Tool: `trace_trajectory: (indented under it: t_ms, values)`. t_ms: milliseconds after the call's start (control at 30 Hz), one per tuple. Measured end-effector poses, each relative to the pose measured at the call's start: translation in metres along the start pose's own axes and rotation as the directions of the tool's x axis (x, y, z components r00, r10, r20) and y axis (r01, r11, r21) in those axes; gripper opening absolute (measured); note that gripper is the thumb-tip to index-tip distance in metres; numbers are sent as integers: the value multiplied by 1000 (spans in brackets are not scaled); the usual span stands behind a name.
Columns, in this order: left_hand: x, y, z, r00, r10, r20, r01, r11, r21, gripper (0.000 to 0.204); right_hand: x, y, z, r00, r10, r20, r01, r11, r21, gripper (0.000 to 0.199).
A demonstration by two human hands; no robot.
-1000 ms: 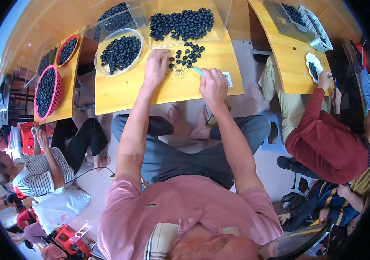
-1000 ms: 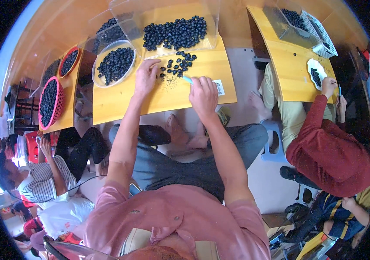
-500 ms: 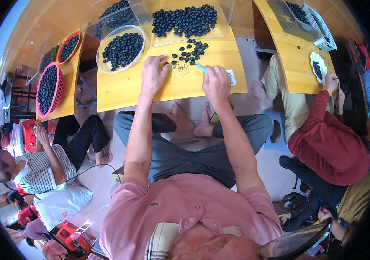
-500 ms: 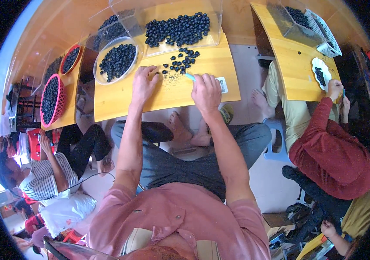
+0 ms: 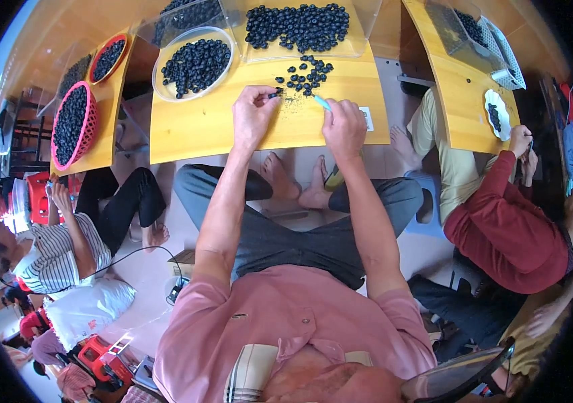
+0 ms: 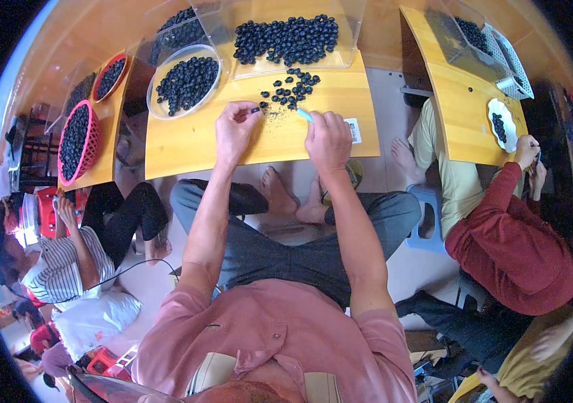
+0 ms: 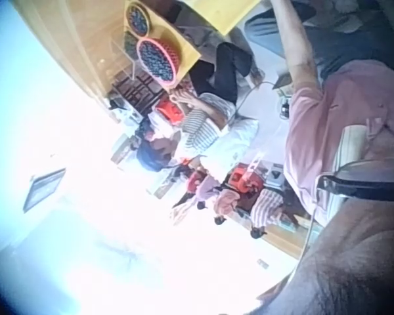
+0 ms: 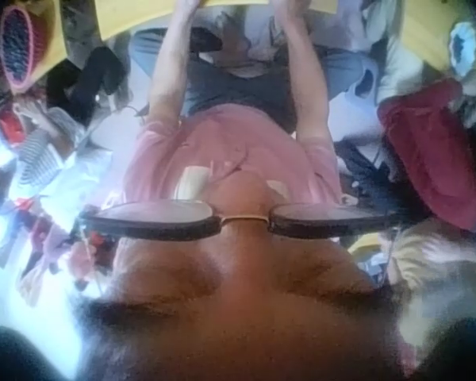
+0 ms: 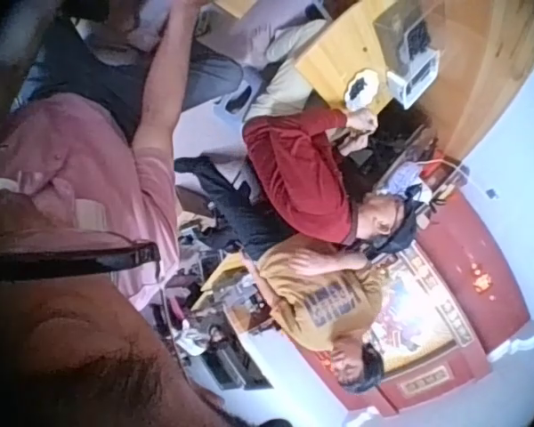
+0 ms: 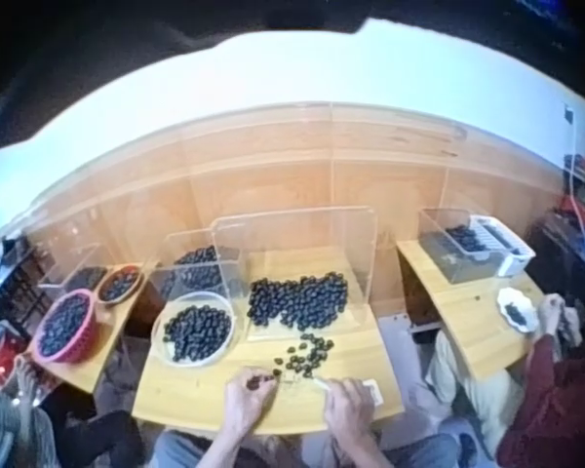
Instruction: The person sorts small black spherical parts on a table, using a scraper to remove debris.
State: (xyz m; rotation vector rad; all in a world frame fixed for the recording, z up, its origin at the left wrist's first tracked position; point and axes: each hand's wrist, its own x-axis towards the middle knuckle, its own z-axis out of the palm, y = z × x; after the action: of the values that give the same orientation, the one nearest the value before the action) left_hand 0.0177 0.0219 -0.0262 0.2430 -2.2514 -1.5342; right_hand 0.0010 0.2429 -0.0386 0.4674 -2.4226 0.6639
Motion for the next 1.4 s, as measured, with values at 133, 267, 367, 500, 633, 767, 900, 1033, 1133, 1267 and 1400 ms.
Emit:
trace_trajectory:
  t_ms: [133, 267, 367, 500, 633, 767, 900, 1033, 1133, 1267, 1400]
  values:
    - [-11, -1, 14, 998, -52, 37, 56, 990, -128, 24, 0, 0, 1, 1000, 2, 4, -2, 1000, 0, 21]
    - [-12, 0, 13, 998, -29, 57, 34, 996, -81, 24, 1, -4, -1, 1000, -2, 13, 2, 1000, -8, 19]
    - [-11, 10, 11, 998, 29, 58, -25, 998, -55, 22, 2, -2, 0, 1000, -7, 17, 7, 1000, 10, 16]
    - [-11, 10, 7, 995, 85, 48, -85, 996, -9, 18, 7, -4, -1, 998, 12, 63, -14, 999, 36, 15]
    - [-12, 6, 8, 996, 30, 78, -23, 995, -95, 18, 10, -18, 3, 1000, 8, 20, -10, 993, 117, 16]
    - [-12, 1, 12, 997, -10, 72, 27, 970, -240, 19, 5, -24, 14, 999, -1, 32, -3, 991, 131, 18]
    - [-13, 1, 12, 999, 25, 42, -16, 975, -220, 20, 1, -26, 11, 999, -25, 37, 21, 994, 104, 19]
    - [-13, -4, 10, 997, 34, 63, -18, 972, -233, 20, 1, -28, 10, 997, -66, 37, 63, 994, 91, 20]
    - [-14, -3, 9, 995, 30, 98, -11, 983, -182, 19, 1, -28, 9, 997, -65, 34, 62, 994, 89, 21]
    - [-14, -4, 10, 995, -12, 102, 40, 961, -273, 17, 2, -30, 9, 997, -64, 40, 61, 995, 81, 22]
    - [-14, -4, 13, 994, -50, 97, 81, 933, -351, 18, 2, -30, 8, 997, -66, 33, 62, 994, 89, 23]
